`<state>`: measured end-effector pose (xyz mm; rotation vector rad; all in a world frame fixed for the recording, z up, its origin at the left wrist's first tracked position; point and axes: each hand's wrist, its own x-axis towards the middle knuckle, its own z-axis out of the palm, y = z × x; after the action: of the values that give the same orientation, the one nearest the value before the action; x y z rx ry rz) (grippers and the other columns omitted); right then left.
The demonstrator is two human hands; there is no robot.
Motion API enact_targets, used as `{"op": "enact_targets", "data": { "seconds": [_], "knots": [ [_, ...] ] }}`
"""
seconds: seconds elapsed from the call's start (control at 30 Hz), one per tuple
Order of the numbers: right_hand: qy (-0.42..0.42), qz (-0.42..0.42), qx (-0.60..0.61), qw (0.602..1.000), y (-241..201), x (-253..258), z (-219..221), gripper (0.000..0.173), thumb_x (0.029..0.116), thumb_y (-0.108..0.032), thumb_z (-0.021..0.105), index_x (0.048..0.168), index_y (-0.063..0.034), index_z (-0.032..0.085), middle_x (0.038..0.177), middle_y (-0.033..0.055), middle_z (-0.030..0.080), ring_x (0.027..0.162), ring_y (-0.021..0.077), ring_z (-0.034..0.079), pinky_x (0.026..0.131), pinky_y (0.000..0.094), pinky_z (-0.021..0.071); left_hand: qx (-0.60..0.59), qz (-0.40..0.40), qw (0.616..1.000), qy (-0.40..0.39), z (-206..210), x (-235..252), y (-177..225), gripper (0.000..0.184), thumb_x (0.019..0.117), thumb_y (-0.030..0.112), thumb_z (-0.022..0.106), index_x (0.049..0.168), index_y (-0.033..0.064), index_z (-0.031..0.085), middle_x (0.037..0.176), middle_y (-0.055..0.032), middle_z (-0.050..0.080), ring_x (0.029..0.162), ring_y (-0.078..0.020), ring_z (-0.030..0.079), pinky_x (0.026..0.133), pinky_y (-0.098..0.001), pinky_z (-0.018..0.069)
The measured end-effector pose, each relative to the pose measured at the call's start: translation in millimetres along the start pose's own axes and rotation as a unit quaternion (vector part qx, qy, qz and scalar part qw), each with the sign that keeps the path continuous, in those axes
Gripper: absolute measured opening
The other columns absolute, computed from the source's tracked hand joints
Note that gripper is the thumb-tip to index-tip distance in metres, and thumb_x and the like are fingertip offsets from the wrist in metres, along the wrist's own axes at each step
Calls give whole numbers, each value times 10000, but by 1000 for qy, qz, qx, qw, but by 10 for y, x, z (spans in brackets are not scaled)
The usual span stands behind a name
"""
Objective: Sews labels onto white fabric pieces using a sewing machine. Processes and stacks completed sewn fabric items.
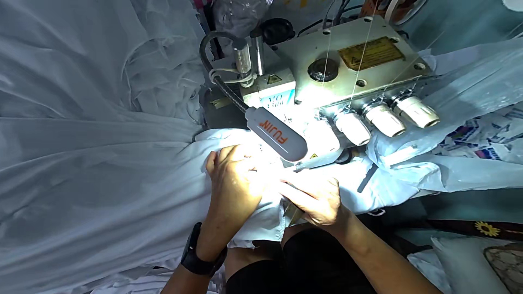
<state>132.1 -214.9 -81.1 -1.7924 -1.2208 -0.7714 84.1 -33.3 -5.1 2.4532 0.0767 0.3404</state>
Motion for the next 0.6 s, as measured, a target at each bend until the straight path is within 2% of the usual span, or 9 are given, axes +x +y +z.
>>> {"op": "enact_targets", "data": {
  "seconds": [0.17, 0.33, 0.5, 0.6],
  "knots": [
    [-27, 21, -28, 999, -73, 56, -48, 196, 1001, -104, 541, 961, -84, 732, 928, 105, 767, 669, 192, 594, 592, 297, 424, 5, 8, 1000, 0, -18, 29, -80, 132, 775, 221, 773, 707, 132, 702, 929, -5, 677, 1046, -181, 612, 1032, -567, 318],
    [-40, 32, -48, 998, -113, 92, -72, 217, 979, -92, 535, 936, -80, 747, 917, 106, 773, 661, 200, 611, 576, 307, 430, -10, -6, 1000, -9, -72, 17, -114, 95, 767, 228, 767, 755, 142, 729, 1018, 14, 702, 1107, -143, 610, 1083, -516, 326],
    [-56, 41, -66, 995, -138, 119, -107, 220, 965, -91, 549, 952, -85, 768, 956, 93, 783, 659, 200, 610, 568, 312, 420, 15, -13, 1000, 1, -12, 35, -57, 126, 784, 235, 731, 709, 140, 696, 937, 7, 678, 1053, -168, 605, 1028, -527, 330],
    [-55, 61, -66, 994, -156, 131, -106, 210, 947, -112, 562, 934, -93, 771, 976, 118, 778, 683, 214, 640, 565, 317, 440, 18, -13, 1000, 1, -4, 54, -40, 129, 780, 214, 742, 701, 128, 687, 867, -3, 659, 990, -179, 612, 997, -542, 339]
  ]
}}
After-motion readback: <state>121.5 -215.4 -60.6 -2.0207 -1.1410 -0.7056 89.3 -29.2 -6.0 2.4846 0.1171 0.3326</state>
